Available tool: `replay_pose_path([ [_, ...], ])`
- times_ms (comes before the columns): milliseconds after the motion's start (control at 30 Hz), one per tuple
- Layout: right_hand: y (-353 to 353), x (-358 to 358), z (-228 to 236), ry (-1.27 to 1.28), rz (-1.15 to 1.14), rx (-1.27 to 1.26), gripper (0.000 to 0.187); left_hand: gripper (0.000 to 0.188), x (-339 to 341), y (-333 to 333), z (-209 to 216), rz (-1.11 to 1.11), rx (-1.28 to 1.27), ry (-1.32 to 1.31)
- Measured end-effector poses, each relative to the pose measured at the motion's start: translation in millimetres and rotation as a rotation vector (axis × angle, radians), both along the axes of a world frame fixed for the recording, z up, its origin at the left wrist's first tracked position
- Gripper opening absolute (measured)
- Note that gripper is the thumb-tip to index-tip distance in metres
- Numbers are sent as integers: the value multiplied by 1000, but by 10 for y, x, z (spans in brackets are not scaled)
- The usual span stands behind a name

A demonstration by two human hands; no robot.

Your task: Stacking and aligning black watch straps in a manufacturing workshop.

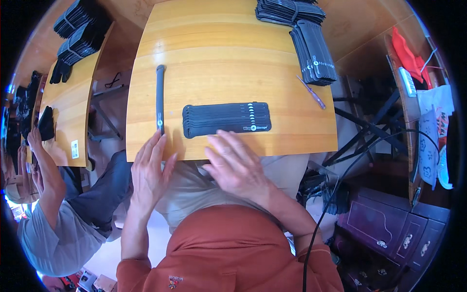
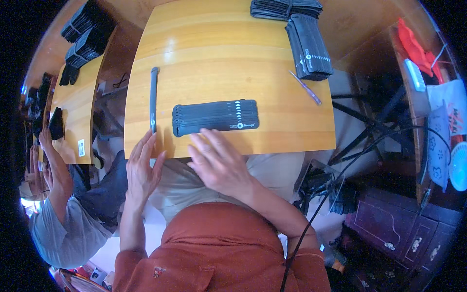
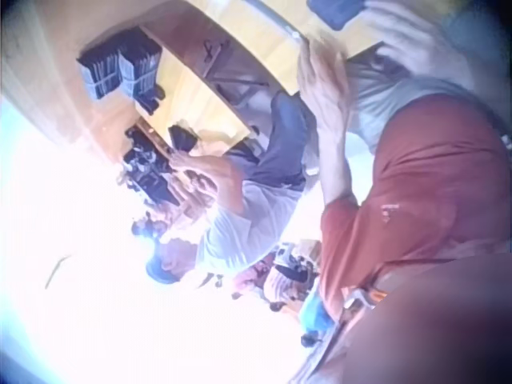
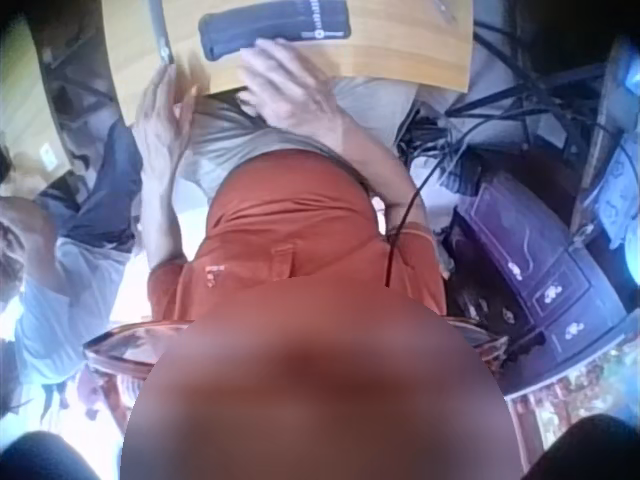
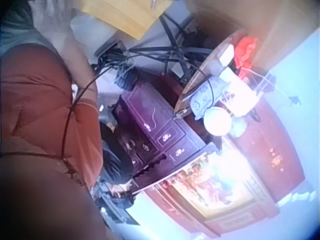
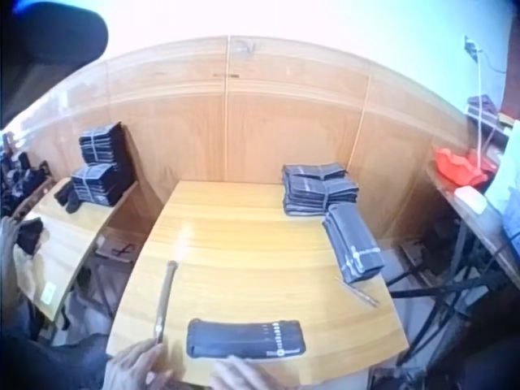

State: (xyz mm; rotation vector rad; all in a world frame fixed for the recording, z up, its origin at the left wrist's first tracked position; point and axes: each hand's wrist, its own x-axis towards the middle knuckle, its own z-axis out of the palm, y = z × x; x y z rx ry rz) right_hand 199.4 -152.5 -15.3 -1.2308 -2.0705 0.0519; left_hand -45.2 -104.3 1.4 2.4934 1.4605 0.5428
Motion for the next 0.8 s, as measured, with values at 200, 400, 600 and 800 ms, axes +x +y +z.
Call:
replay_pose_path([
  [200,331,-643,-40,-83,114,-21,42,27,-140,-559,-158,372,-254,-792],
  [400,412,-895,-291,-251,123,45,38,20,-67,-831,-379,522,-395,-1149],
  [600,221,-744,-373,-107,237,168,29,28,-13,-798,-407,597,-744,-1272],
  [800,-12,-461,-106,218,461,68,19,33,55,-694,-282,521,-1020,-1547],
])
